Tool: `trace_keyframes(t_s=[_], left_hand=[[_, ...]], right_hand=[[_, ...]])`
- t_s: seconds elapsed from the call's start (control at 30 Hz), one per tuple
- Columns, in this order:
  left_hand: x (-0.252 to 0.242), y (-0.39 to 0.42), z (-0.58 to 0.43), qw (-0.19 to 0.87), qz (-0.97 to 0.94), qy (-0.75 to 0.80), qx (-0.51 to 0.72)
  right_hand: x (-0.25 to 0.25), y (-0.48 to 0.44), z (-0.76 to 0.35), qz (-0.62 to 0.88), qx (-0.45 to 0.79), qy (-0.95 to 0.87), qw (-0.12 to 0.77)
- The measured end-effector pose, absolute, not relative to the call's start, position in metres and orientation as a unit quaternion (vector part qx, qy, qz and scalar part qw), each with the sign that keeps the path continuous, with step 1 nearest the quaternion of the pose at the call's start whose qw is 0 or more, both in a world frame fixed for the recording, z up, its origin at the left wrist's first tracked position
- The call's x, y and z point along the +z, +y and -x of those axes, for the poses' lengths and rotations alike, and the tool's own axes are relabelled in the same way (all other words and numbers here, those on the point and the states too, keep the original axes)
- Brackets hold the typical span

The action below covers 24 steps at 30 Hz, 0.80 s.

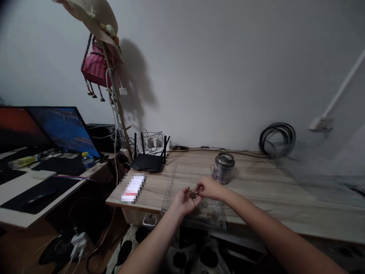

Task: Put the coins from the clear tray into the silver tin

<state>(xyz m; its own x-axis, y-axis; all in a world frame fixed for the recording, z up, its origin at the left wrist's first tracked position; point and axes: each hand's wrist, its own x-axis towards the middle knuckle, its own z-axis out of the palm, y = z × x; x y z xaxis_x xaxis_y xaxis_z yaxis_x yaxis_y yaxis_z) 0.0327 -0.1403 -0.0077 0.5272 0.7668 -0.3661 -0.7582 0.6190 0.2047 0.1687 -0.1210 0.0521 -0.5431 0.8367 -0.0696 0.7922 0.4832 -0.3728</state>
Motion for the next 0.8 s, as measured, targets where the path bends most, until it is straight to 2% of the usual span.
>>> trace_keyframes(t_s=[0.1, 0.17, 0.27, 0.4, 0.67, 0.73, 0.8], left_hand=[[-0.006, -0.142, -0.038, 0.851, 0.019, 0.223, 0.475], [-0.008, -0.140, -0.036, 0.839, 0.027, 0.247, 0.485], [-0.014, -0.136, -0.033, 0.838, 0.028, 0.274, 0.472], [-0.020, -0.133, -0.033, 0.833, 0.021, 0.281, 0.477], [-0.020, -0.133, -0.034, 0.816, 0.021, 0.285, 0.502], [-0.020, -0.133, -0.035, 0.814, 0.022, 0.283, 0.506], [-0.020, -0.134, -0.036, 0.816, 0.018, 0.275, 0.508]], right_hand=[[0.063, -0.126, -0.174, 0.505, 0.099, -0.854, 0.067], [0.053, -0.135, -0.182, 0.505, 0.061, -0.861, 0.000], [0.024, -0.149, -0.196, 0.482, 0.071, -0.868, -0.095], [0.000, -0.153, -0.206, 0.471, 0.095, -0.872, -0.091], [0.008, -0.150, -0.192, 0.480, 0.158, -0.850, -0.150], [0.010, -0.148, -0.191, 0.488, 0.171, -0.844, -0.143], [0.014, -0.142, -0.190, 0.510, 0.198, -0.831, -0.100]])
